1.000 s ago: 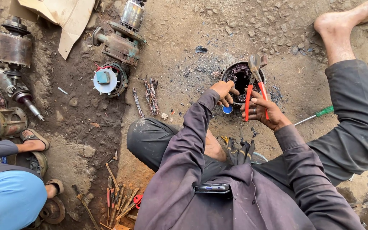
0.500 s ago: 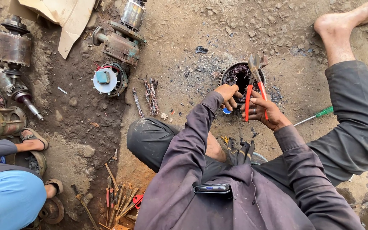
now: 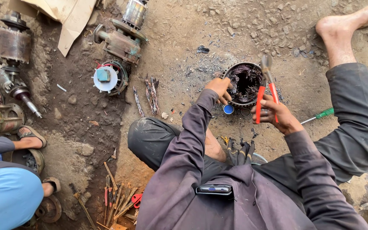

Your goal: The person sits on the ground and uses pliers to pull and cut copper wires from a motor stator. They repeatedly reach into the stator, extract wire bundles, and cut them into shorter pieces, placing the cut pieces on the ground.

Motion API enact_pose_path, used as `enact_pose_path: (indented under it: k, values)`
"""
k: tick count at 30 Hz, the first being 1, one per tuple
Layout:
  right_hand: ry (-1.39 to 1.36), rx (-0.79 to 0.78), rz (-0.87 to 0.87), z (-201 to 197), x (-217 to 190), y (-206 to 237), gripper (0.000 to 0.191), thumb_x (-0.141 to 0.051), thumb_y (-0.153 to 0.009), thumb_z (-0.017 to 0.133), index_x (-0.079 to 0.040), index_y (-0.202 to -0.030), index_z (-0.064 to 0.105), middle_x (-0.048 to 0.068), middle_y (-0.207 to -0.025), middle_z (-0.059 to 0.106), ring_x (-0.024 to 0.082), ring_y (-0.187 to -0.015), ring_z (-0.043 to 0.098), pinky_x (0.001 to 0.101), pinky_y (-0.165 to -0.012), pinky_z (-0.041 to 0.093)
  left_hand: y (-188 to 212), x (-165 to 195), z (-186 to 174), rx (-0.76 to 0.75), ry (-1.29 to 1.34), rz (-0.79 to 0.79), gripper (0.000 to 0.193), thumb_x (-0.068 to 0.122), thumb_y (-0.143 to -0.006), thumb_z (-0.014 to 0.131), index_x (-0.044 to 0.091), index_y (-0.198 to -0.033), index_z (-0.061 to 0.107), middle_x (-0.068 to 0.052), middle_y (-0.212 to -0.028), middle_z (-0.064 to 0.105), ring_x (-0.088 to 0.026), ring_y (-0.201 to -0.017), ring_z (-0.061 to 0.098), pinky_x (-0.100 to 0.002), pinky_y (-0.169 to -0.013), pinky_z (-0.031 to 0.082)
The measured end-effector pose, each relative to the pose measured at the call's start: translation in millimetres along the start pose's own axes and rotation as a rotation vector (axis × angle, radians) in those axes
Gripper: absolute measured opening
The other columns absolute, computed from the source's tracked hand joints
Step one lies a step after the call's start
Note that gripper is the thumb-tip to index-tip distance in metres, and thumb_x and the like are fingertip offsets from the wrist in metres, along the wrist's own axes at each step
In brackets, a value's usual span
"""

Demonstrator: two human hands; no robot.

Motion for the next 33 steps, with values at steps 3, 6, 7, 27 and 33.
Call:
enact_pose_path:
  k: [3,6,7,27,33]
  values:
    - [0.221,0.103,0.083,-9.1,2.9,14.8,0.078,-0.034,-0.093,0.062,-0.007,-0.16,0.033,0.016,-0.106,0.069,0.028,-0.089,0.071,0.0445,-0.082,0.059,11.2,18.7,-34.0,0.313,-0.052,0.168,0.047,0.043,-0.1,0.043,0.013,-0.119,0.075,-0.01,-0.09,0.086,-0.019,-0.065,0.078,-0.028,-0.069,0.058]
    - [0.283,0.11,0.185,-0.2,14.9,20.8,0.081,-0.036,-0.088,0.063,-0.012,-0.16,0.032,0.017,-0.105,0.072,0.027,-0.086,0.072,0.0425,-0.079,0.059,26.9,47.6,-46.3,0.66,-0.33,0.385,0.036,0.034,-0.09,0.059,0.025,-0.124,0.071,-0.006,-0.097,0.078,-0.022,-0.081,0.073,-0.037,-0.071,0.055]
    - [0.309,0.117,0.211,4.6,19.6,18.4,0.082,-0.037,-0.087,0.064,-0.013,-0.159,0.033,0.016,-0.105,0.072,0.028,-0.085,0.073,0.0422,-0.078,0.06,31.0,57.2,-44.0,0.74,-0.401,0.469,0.033,0.033,-0.089,0.063,0.026,-0.119,0.072,-0.006,-0.098,0.078,-0.023,-0.084,0.072,-0.038,-0.074,0.054]
    - [0.227,0.051,0.545,23.0,-28.2,-16.7,0.043,-0.04,-0.098,0.049,-0.004,-0.122,0.052,0.029,-0.104,0.072,0.042,-0.079,0.073,0.0558,-0.068,0.061,3.7,94.8,-34.1,0.619,-0.511,0.578,0.029,0.025,-0.097,0.056,0.032,-0.124,0.064,-0.007,-0.084,0.077,-0.025,-0.095,0.071,-0.041,-0.095,0.039]
    - [0.146,0.122,0.581,30.4,-14.9,-16.9,0.049,-0.046,-0.097,0.049,-0.006,-0.125,0.055,0.027,-0.102,0.07,0.043,-0.082,0.071,0.0584,-0.076,0.061,-5.8,91.5,-36.3,0.61,-0.42,0.597,0.029,0.022,-0.099,0.053,0.029,-0.127,0.054,-0.005,-0.087,0.077,-0.027,-0.106,0.066,-0.044,-0.1,0.035]
Point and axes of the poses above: each hand's wrist, its own y-axis away from the middle knuckle, its own z-axis out of the palm, x = y × z, the point moved 9 cm from there along -y, towards the middle knuckle
